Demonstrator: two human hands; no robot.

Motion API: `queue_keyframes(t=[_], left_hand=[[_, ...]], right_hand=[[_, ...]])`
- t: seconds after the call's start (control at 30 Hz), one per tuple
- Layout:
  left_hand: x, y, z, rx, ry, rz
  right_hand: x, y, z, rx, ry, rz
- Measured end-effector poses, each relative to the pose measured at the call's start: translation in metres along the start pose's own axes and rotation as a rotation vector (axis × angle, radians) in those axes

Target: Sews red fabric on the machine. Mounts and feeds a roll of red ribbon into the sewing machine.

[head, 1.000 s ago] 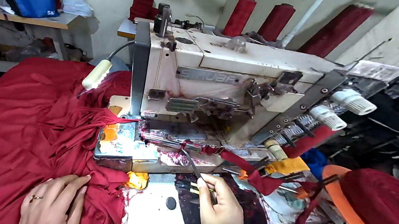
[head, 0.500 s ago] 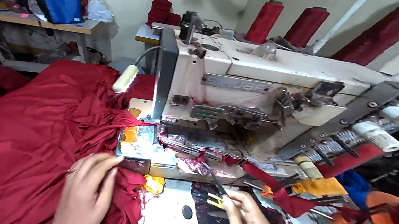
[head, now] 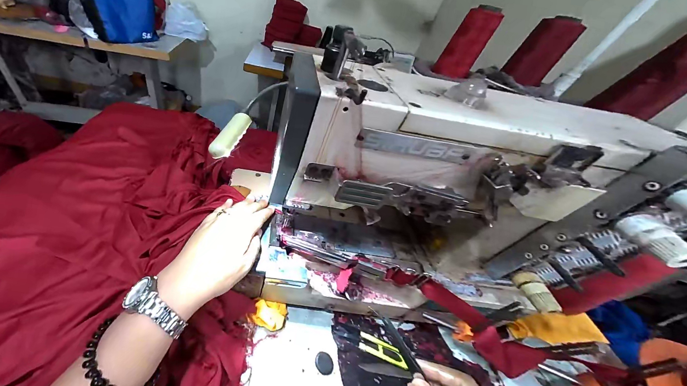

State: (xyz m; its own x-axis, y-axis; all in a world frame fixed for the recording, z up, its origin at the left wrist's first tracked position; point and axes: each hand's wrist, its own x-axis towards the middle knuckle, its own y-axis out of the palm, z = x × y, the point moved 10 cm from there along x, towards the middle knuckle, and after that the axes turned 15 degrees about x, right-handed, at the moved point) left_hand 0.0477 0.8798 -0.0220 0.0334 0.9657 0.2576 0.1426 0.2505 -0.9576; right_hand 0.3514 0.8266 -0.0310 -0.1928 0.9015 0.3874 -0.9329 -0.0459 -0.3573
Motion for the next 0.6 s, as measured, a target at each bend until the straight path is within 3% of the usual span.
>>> queue_keyframes(t=[0.4,0.6], left_hand=[[0.0027,0.0046,0.0024,0.072,-0.077,0.014],[0.0021,0.0058,0.0062,0.077,-0.122,0.003]], right_hand=[[-0.0007,0.009,-0.0007,0.019,-0.004,0.011],[0.001,0.0091,-0.002,-0.124,0.036,-0.053]])
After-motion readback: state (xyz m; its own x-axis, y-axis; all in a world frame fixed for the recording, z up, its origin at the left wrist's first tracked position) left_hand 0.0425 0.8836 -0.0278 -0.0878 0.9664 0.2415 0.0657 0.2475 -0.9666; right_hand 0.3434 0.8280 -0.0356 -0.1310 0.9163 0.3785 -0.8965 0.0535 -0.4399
